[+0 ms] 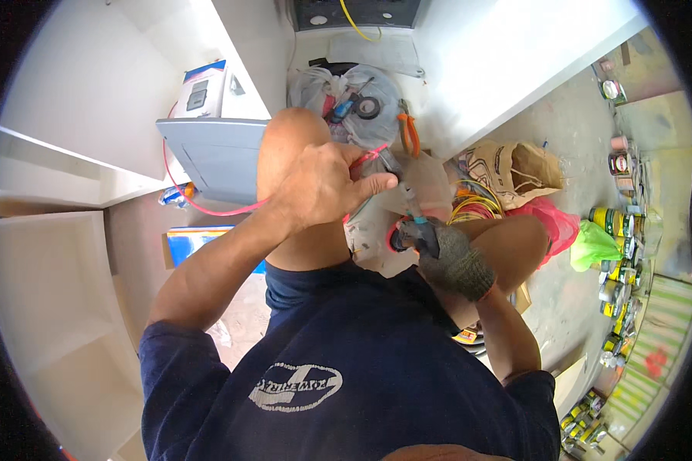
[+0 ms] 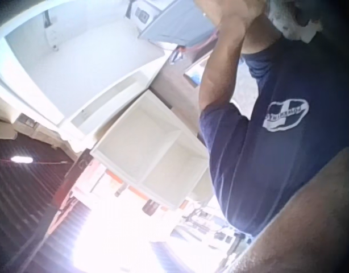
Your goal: The recorder is stripping wires and connecting them to an electrical circuit breaker panel and a meter.
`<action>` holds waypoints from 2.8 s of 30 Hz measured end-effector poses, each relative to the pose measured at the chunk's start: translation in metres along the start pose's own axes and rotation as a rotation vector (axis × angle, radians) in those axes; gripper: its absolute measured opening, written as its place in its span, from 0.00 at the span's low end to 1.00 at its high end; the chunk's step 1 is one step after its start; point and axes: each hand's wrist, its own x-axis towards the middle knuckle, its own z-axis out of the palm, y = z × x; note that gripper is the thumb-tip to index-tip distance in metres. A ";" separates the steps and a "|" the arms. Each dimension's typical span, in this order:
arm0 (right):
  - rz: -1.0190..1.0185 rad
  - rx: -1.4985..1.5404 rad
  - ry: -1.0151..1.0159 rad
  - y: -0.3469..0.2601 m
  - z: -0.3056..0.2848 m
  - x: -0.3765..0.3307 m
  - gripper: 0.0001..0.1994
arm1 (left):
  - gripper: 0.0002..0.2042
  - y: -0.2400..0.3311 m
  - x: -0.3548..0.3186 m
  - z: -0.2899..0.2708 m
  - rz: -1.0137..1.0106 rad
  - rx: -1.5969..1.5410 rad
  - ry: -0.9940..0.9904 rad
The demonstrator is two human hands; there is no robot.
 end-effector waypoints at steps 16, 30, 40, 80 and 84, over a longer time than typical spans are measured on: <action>-0.022 -0.033 0.033 -0.010 -0.007 0.007 0.21 | 0.26 -0.003 -0.002 -0.003 -0.022 -0.060 0.003; -0.039 -0.023 0.122 -0.002 0.005 0.019 0.17 | 0.27 -0.004 0.001 -0.002 -0.001 -0.057 0.047; 0.043 -0.008 0.050 0.008 0.021 0.025 0.12 | 0.25 -0.004 -0.001 -0.009 -0.015 -0.027 0.034; -0.185 -0.752 -0.029 -0.036 -0.081 -0.053 0.20 | 0.18 -0.022 -0.035 0.023 0.533 0.516 -0.251; -0.153 -0.751 -0.090 -0.034 -0.081 -0.051 0.22 | 0.18 -0.020 -0.037 0.020 0.486 0.516 -0.245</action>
